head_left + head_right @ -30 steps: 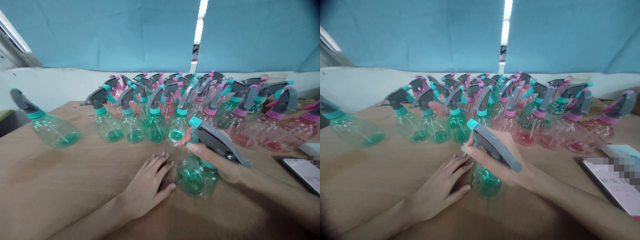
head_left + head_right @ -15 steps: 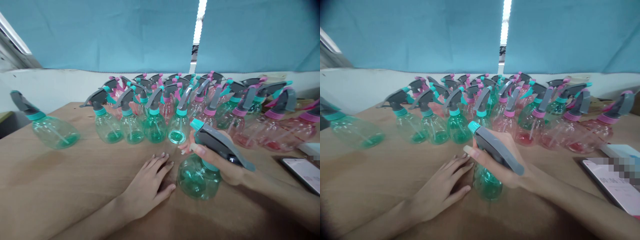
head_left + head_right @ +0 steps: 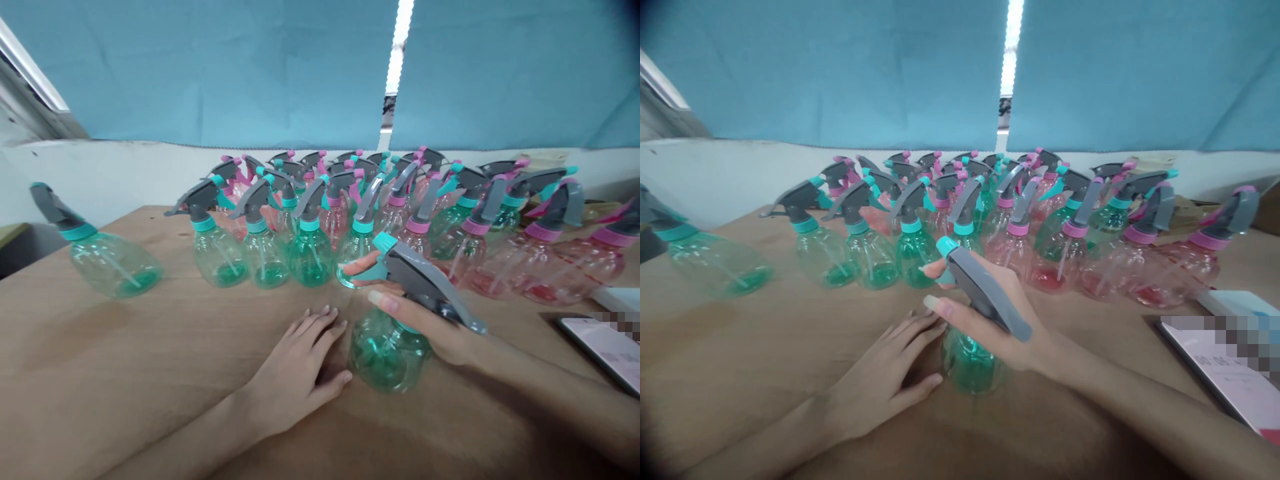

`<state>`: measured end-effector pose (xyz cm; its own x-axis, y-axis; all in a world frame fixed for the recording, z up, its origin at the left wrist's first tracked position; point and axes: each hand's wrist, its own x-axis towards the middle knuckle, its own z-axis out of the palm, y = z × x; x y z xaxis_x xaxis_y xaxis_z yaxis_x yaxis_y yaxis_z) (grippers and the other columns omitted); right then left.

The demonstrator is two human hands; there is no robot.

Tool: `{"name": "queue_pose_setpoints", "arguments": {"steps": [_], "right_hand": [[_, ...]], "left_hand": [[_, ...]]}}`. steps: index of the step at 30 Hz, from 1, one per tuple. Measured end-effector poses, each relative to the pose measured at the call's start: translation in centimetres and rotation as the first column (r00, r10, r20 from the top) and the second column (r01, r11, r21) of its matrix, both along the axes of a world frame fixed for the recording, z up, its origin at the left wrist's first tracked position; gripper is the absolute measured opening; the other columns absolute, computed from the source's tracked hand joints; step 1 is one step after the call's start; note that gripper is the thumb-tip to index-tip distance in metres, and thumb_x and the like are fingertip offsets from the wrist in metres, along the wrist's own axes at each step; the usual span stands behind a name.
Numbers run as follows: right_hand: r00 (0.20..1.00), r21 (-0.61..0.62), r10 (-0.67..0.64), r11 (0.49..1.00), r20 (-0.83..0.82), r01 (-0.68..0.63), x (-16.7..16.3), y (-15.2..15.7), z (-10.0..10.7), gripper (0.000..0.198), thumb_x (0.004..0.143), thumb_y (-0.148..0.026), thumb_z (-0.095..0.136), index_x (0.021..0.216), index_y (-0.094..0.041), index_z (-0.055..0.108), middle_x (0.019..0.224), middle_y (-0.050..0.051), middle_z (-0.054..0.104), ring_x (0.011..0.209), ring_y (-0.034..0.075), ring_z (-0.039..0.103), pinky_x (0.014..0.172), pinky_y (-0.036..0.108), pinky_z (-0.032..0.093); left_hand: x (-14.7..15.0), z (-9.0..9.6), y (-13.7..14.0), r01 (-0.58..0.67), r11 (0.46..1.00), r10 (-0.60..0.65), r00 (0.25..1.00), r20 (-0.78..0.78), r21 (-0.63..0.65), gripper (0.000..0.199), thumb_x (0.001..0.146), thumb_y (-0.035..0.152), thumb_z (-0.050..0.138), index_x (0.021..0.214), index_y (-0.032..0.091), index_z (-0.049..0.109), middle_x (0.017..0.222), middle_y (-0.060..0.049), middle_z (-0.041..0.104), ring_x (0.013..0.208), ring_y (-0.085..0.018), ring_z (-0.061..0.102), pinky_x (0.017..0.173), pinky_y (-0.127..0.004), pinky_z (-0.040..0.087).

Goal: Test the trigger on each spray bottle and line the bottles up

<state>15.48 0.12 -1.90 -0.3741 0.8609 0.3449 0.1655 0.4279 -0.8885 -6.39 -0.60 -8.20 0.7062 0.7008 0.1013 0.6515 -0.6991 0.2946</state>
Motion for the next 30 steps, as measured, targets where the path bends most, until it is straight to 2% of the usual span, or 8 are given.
{"name": "queue_pose_setpoints", "arguments": {"steps": [4, 9, 15, 20, 23, 26, 28, 30], "right_hand": [[0.995, 0.045, 0.039, 0.998, -0.088, -0.035, -0.1, 0.3, -0.5, 0.027, 0.087, -0.032, 0.060, 0.112, -0.025, 0.056, 0.106, 0.002, 0.066, 0.092, 0.016, 0.066, 0.087, 0.030, 0.052], [0.989, 0.057, 0.051, 0.997, -0.135, -0.044, -0.2, 0.4, -0.8, 0.027, 0.087, -0.030, 0.061, 0.114, -0.027, 0.056, 0.114, 0.000, 0.064, 0.094, 0.013, 0.066, 0.088, 0.025, 0.052], [0.997, 0.061, -0.025, 0.998, -0.077, 0.030, -0.5, 0.6, -0.7, 0.030, 0.086, -0.036, 0.060, 0.115, -0.029, 0.061, 0.125, 0.002, 0.062, 0.105, 0.018, 0.063, 0.090, 0.033, 0.052], [0.998, 0.064, -0.060, 0.996, -0.019, 0.062, -0.8, 0.7, -0.5, 0.034, 0.087, -0.040, 0.058, 0.119, -0.029, 0.062, 0.117, 0.003, 0.067, 0.104, 0.021, 0.063, 0.095, 0.040, 0.048], [0.997, 0.075, -0.075, 0.995, 0.025, 0.073, -1.1, 0.6, -0.3, 0.038, 0.086, -0.042, 0.057, 0.121, -0.027, 0.061, 0.092, 0.003, 0.071, 0.099, 0.024, 0.064, 0.094, 0.042, 0.047], [0.991, 0.094, -0.109, 0.990, 0.072, 0.102, -1.3, 0.8, -0.3, 0.036, 0.086, -0.044, 0.057, 0.119, -0.029, 0.063, 0.069, 0.000, 0.067, 0.080, 0.023, 0.066, 0.085, 0.043, 0.050], [0.990, 0.126, -0.124, 0.985, 0.070, 0.115, -1.5, 1.0, -0.4, 0.034, 0.085, -0.045, 0.058, 0.115, -0.031, 0.064, 0.071, -0.001, 0.066, 0.070, 0.020, 0.064, 0.079, 0.041, 0.051], [0.995, 0.157, -0.102, 0.983, 0.019, 0.098, -2.0, 1.1, -0.5, 0.032, 0.084, -0.045, 0.059, 0.111, -0.030, 0.065, 0.087, 0.001, 0.069, 0.072, 0.019, 0.063, 0.076, 0.038, 0.050]], "left_hand": [[0.1, 0.1, -0.1, 0.002, 1.000, -0.001, 0.999, 0.044, -0.026, 0.066, 0.086, 0.043, 0.060, 0.140, 0.016, 0.033, 0.145, -0.015, 0.039, 0.134, -0.031, 0.032, 0.109, -0.051, 0.027], [0.2, 0.3, -0.4, 0.002, 0.998, 0.005, 0.993, 0.116, -0.067, 0.073, 0.081, 0.044, 0.066, 0.140, 0.019, 0.032, 0.143, -0.015, 0.039, 0.133, -0.033, 0.033, 0.107, -0.053, 0.027], [0.5, 0.3, -1.0, 0.005, 0.992, 0.025, 0.971, 0.238, -0.124, 0.074, 0.080, 0.043, 0.067, 0.139, 0.022, 0.030, 0.141, -0.013, 0.042, 0.129, -0.032, 0.039, 0.105, -0.050, 0.031], [0.7, 0.4, -1.5, -0.017, 0.987, 0.067, 0.949, 0.309, -0.161, 0.080, 0.078, 0.042, 0.070, 0.142, 0.024, 0.026, 0.138, -0.011, 0.045, 0.126, -0.032, 0.043, 0.103, -0.049, 0.034], [0.7, 0.4, -1.8, -0.031, 0.983, 0.090, 0.940, 0.329, -0.182, 0.083, 0.078, 0.042, 0.070, 0.144, 0.024, 0.022, 0.136, -0.012, 0.046, 0.124, -0.033, 0.044, 0.102, -0.049, 0.035], [0.7, 0.4, -2.0, -0.045, 0.981, 0.109, 0.933, 0.342, -0.190, 0.085, 0.078, 0.043, 0.070, 0.144, 0.022, 0.022, 0.131, -0.013, 0.048, 0.121, -0.033, 0.046, 0.100, -0.049, 0.037], [0.7, 0.4, -2.1, -0.045, 0.983, 0.109, 0.925, 0.365, -0.179, 0.084, 0.078, 0.043, 0.070, 0.144, 0.020, 0.022, 0.131, -0.013, 0.048, 0.120, -0.033, 0.046, 0.100, -0.050, 0.037], [0.6, 0.5, -2.2, -0.033, 0.986, 0.095, 0.914, 0.394, -0.162, 0.081, 0.080, 0.043, 0.069, 0.143, 0.020, 0.023, 0.131, -0.013, 0.047, 0.120, -0.032, 0.046, 0.100, -0.049, 0.037]]}}
